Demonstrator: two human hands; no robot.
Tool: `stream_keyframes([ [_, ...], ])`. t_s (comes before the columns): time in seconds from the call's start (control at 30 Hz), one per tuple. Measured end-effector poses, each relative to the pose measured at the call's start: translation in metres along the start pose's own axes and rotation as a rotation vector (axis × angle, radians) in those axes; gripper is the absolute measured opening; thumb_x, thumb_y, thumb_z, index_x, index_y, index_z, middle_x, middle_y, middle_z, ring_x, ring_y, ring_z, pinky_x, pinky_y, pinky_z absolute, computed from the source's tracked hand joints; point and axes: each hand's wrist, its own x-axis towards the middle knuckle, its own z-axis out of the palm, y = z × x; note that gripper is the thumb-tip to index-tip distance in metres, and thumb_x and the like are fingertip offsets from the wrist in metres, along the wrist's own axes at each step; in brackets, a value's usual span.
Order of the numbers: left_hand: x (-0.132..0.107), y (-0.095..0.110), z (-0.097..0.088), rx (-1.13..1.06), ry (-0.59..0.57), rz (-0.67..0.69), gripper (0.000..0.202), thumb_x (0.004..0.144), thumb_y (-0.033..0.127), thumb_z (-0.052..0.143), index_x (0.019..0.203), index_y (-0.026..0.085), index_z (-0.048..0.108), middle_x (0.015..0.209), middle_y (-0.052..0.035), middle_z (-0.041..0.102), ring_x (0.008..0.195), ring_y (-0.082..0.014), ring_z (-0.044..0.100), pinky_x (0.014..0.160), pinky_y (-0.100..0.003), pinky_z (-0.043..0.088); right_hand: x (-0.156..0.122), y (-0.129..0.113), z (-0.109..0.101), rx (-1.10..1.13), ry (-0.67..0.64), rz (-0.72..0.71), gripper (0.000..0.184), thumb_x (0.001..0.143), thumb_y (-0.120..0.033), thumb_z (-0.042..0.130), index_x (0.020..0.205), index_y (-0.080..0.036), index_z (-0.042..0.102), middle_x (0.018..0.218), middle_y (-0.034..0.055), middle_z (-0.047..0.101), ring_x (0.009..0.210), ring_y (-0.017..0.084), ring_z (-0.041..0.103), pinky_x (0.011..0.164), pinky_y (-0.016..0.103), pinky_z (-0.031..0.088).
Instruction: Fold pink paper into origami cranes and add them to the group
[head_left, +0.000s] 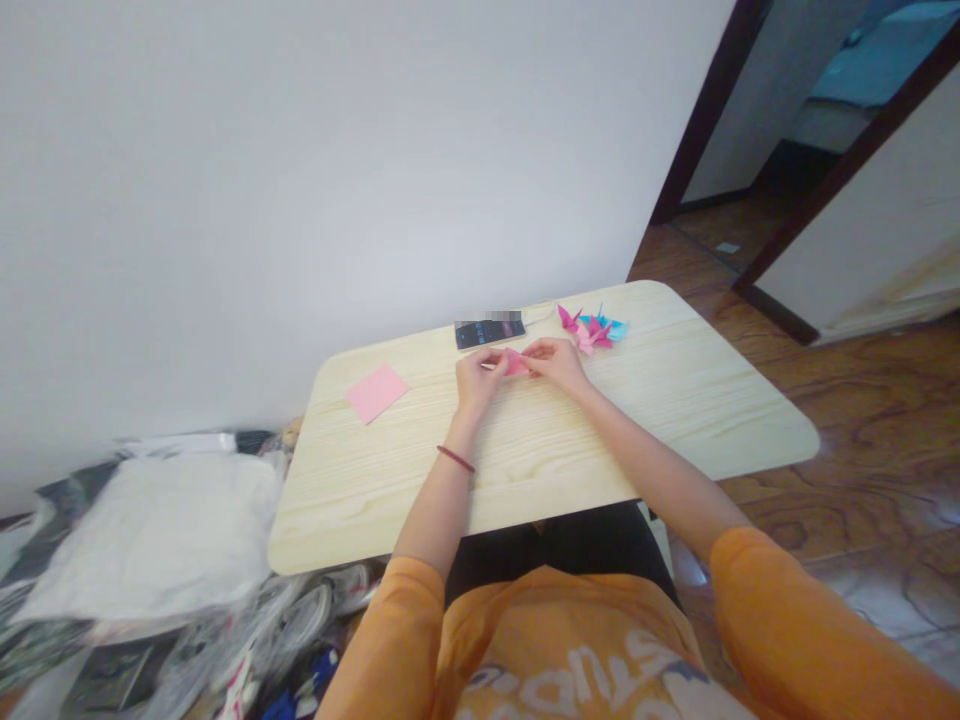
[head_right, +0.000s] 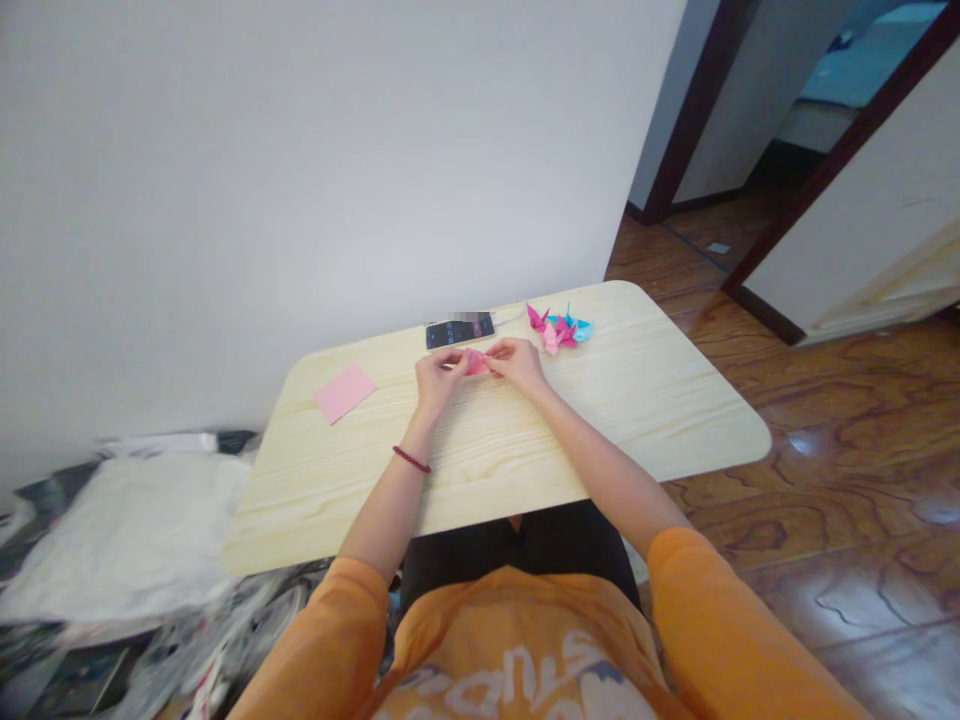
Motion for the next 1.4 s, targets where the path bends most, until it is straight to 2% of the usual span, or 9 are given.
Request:
stream_keyframes([
  [0.27,-0.005,0.001,0.002,0.063,-0.054,0.064,0.018,0.082,0.03,0.06,0.082,0.018,0.075,0.079,-0.0042,0.074,0.069,-0.0147,0.067,0.068,-0.025,0.051,-0.002,-0.003,-0.002,-0.262,0.021,-0.087,0.017,0.063,-0.029,0.074,0.058,-0.017,0.062,0.048,-0.0003,0.059,0.044,0.012,0.053,0.047,0.024,0.04],
  [0.47,-0.007,-0.001,0.006,0.02,-0.106,0.127,0.02,0.082,0.033,0.061,0.08,0.017,0.074,0.081,-0.0058,0.074,0.071,-0.015,0.068,0.066,-0.025,0.052,-0.003,-0.001,0.001,-0.51,0.115,-0.166,0.015,0.064,-0.022,0.07,0.055,-0.016,0.06,0.055,0.0023,0.063,0.054,0.014,0.056,0.054,0.025,0.039],
  [0.67,-0.005,-0.002,0.008,-0.028,-0.048,0.034,0.02,0.081,0.032,0.061,0.08,0.017,0.075,0.078,-0.0051,0.074,0.07,-0.0157,0.068,0.068,-0.026,0.051,-0.011,-0.004,0.006,-0.652,0.098,-0.39,0.019,0.071,-0.019,0.064,0.055,-0.017,0.055,0.062,0.0029,0.061,0.06,0.013,0.054,0.062,0.027,0.04],
  [0.77,-0.002,-0.001,0.006,-0.073,-0.016,-0.018,0.022,0.081,0.033,0.061,0.079,0.016,0.075,0.074,-0.005,0.074,0.066,-0.0156,0.067,0.065,-0.026,0.05,-0.013,-0.004,0.008,-0.563,0.071,-0.42,0.016,0.071,-0.019,0.066,0.057,-0.018,0.057,0.065,0.0027,0.061,0.061,0.013,0.054,0.064,0.027,0.042],
  [0.83,0.0,0.0,0.004,-0.098,0.022,-0.045,0.022,0.079,0.033,0.062,0.077,0.016,0.075,0.072,-0.005,0.073,0.064,-0.0156,0.066,0.063,-0.026,0.05,-0.012,-0.004,0.009,-0.399,0.052,-0.356,0.017,0.072,-0.027,0.068,0.06,-0.018,0.06,0.065,0.0024,0.062,0.06,0.013,0.055,0.062,0.027,0.045],
  [0.97,0.004,-0.002,0.001,-0.165,0.08,-0.074,0.021,0.074,0.035,0.067,0.076,0.015,0.074,0.074,-0.0065,0.074,0.067,-0.0165,0.065,0.064,-0.027,0.05,-0.009,-0.004,0.01,0.022,-0.006,-0.042,0.029,0.061,-0.043,0.078,0.063,-0.018,0.064,0.06,0.0,0.06,0.054,0.011,0.053,0.054,0.026,0.046],
  [1.13,0.008,-0.005,-0.001,-0.273,-0.006,-0.09,0.026,0.069,0.041,0.071,0.075,0.015,0.074,0.075,-0.0066,0.073,0.067,-0.0157,0.064,0.065,-0.027,0.05,-0.006,-0.007,0.007,0.376,-0.095,0.251,0.035,0.043,-0.028,0.087,0.06,-0.017,0.059,0.058,-0.0043,0.058,0.055,0.007,0.052,0.052,0.019,0.044],
  [1.23,0.008,-0.003,-0.004,-0.337,-0.051,-0.106,0.03,0.068,0.044,0.072,0.075,0.015,0.074,0.075,-0.0056,0.073,0.065,-0.0144,0.062,0.064,-0.026,0.049,-0.006,-0.009,0.004,0.488,-0.153,0.348,0.035,0.046,-0.02,0.086,0.063,-0.018,0.055,0.058,-0.005,0.06,0.055,0.007,0.054,0.049,0.017,0.041],
  [1.4,0.008,0.001,-0.009,-0.384,-0.114,-0.103,0.033,0.068,0.047,0.073,0.077,0.015,0.075,0.076,-0.0055,0.073,0.065,-0.0139,0.062,0.064,-0.026,0.049,-0.005,-0.009,0.0,0.452,-0.322,0.414,0.027,0.057,-0.014,0.079,0.079,-0.016,0.064,0.069,-0.001,0.067,0.059,0.007,0.059,0.053,0.017,0.043],
])
